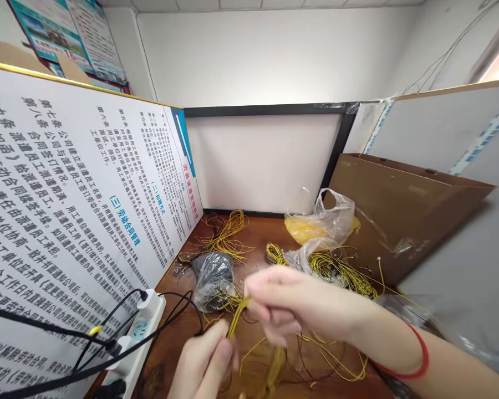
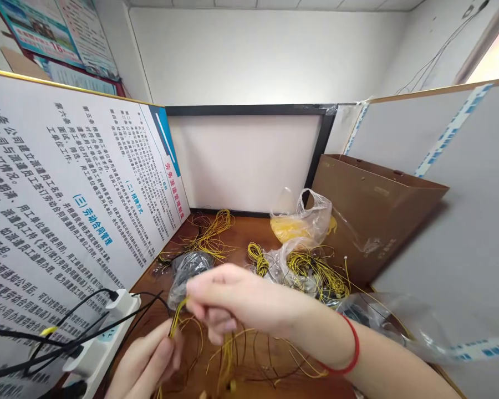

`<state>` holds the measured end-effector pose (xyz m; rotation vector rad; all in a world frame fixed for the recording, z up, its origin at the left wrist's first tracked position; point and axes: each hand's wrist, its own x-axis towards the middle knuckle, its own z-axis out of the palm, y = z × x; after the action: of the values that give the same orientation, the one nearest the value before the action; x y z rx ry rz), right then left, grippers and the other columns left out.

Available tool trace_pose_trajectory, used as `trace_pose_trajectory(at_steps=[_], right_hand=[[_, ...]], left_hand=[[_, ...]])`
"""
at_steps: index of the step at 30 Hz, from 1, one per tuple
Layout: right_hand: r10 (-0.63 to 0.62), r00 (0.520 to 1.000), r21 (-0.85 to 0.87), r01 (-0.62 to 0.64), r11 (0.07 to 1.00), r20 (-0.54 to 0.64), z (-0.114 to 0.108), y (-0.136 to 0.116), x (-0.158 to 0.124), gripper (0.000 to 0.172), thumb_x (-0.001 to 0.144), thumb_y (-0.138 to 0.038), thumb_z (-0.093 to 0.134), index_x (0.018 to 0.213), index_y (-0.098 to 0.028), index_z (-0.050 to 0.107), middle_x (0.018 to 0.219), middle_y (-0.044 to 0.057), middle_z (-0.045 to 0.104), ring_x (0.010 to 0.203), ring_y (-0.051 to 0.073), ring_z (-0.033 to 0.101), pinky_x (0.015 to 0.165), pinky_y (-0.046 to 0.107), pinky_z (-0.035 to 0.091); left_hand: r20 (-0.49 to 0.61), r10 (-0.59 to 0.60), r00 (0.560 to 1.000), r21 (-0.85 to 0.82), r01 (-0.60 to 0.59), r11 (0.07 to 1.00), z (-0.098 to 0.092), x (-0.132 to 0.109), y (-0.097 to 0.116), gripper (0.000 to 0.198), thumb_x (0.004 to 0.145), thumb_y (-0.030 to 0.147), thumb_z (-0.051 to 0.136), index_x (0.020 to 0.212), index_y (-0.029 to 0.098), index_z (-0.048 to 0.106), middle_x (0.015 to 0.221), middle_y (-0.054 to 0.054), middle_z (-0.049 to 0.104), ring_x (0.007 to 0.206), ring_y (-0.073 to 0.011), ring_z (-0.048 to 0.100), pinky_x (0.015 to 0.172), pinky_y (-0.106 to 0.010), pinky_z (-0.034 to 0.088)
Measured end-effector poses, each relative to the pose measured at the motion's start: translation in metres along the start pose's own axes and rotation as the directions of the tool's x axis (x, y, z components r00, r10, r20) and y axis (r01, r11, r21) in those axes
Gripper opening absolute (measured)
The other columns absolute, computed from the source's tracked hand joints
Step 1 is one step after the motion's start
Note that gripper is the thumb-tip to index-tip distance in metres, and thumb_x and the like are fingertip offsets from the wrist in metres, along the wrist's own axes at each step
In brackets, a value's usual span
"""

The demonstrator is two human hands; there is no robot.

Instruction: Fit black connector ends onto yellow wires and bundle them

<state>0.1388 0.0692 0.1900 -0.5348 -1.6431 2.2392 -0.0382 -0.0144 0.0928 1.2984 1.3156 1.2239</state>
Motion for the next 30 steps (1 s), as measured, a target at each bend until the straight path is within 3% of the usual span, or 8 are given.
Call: trace_pose_trajectory(at_steps=[3,5,7,9,12,16,25,30], right_hand=[[-0.214,0.951,-0.035,0.212,0.977,-0.224,-0.006,-0.022,0.002,0.040,0.093,-0.043,0.058,0.064,-0.016,0.050,0.059,-0.005,0.045,0.055,0.006,0.046,0.060,0.019,0.044],[-0.329,0.847,-0.106,0.314,0.944,-0.418,-0.013,-0.034,0.009,0.036,0.094,-0.038,0.057,0.066,-0.016,0.053,0.075,-0.001,0.056,0.069,0.007,0.054,0.066,0.018,0.045],[-0.419,0.714,-0.171,0.395,0.902,-0.561,-0.022,-0.043,0.016,0.035,0.097,-0.036,0.053,0.068,-0.017,0.054,0.091,0.001,0.063,0.084,0.008,0.059,0.072,0.017,0.046],[-0.456,0.662,-0.146,0.469,0.871,-0.595,-0.029,-0.050,0.023,0.040,0.101,-0.035,0.045,0.065,-0.017,0.050,0.103,0.003,0.067,0.096,0.009,0.062,0.079,0.019,0.048],[-0.433,0.663,-0.019,0.534,0.845,-0.610,-0.037,-0.057,0.026,0.044,0.103,-0.034,0.039,0.063,-0.018,0.045,0.097,0.003,0.070,0.097,0.011,0.066,0.083,0.023,0.051],[-0.304,0.610,0.129,0.561,0.818,-0.732,-0.052,-0.066,0.022,0.040,0.104,-0.032,0.040,0.068,-0.018,0.050,0.067,-0.003,0.061,0.066,0.007,0.062,0.077,0.022,0.052],[-0.190,0.672,0.251,0.502,0.828,-0.715,-0.071,-0.064,0.009,0.048,0.106,-0.024,0.026,0.063,-0.018,0.046,0.061,0.000,0.059,0.061,0.008,0.060,0.069,0.021,0.052],[-0.204,0.736,0.278,0.476,0.835,-0.646,-0.060,-0.060,0.004,0.050,0.106,-0.022,0.023,0.063,-0.017,0.047,0.064,0.000,0.059,0.060,0.007,0.059,0.066,0.021,0.053]], left_hand=[[0.119,0.116,0.986,-0.124,-0.102,0.987,0.018,0.044,0.025,0.055,0.082,0.069,0.054,0.059,0.020,0.049,0.052,0.003,0.043,0.047,-0.0107,0.035,0.044,-0.022,0.031],[0.114,0.272,0.955,-0.201,-0.246,0.948,0.028,0.075,0.039,0.052,0.085,0.064,0.056,0.057,0.020,0.049,0.051,0.003,0.047,0.050,-0.0119,0.043,0.053,-0.023,0.037],[0.053,0.369,0.928,-0.299,-0.338,0.893,0.037,0.102,0.049,0.048,0.085,0.058,0.060,0.058,0.019,0.051,0.065,-0.002,0.059,0.072,-0.0173,0.058,0.074,-0.026,0.045],[0.026,0.403,0.915,-0.394,-0.361,0.845,0.046,0.121,0.054,0.045,0.085,0.052,0.063,0.057,0.019,0.051,0.081,-0.006,0.067,0.096,-0.0214,0.061,0.090,-0.029,0.044],[0.183,0.385,0.904,-0.551,-0.230,0.802,0.061,0.138,0.057,0.044,0.083,0.051,0.066,0.059,0.019,0.049,0.079,-0.007,0.070,0.090,-0.0219,0.066,0.086,-0.032,0.048],[0.390,0.266,0.882,-0.607,0.029,0.794,0.078,0.141,0.060,0.042,0.084,0.051,0.064,0.064,0.019,0.045,0.061,-0.002,0.065,0.056,-0.0163,0.065,0.062,-0.029,0.052],[0.483,0.105,0.869,-0.602,0.242,0.761,0.075,0.094,0.071,0.029,0.090,0.038,0.058,0.073,0.018,0.045,0.067,-0.001,0.065,0.050,-0.0125,0.064,0.050,-0.023,0.050],[0.468,0.081,0.880,-0.610,0.256,0.750,0.069,0.071,0.068,0.029,0.090,0.036,0.059,0.073,0.018,0.043,0.056,0.008,0.046,0.036,-0.0020,0.036,0.040,-0.014,0.029]])
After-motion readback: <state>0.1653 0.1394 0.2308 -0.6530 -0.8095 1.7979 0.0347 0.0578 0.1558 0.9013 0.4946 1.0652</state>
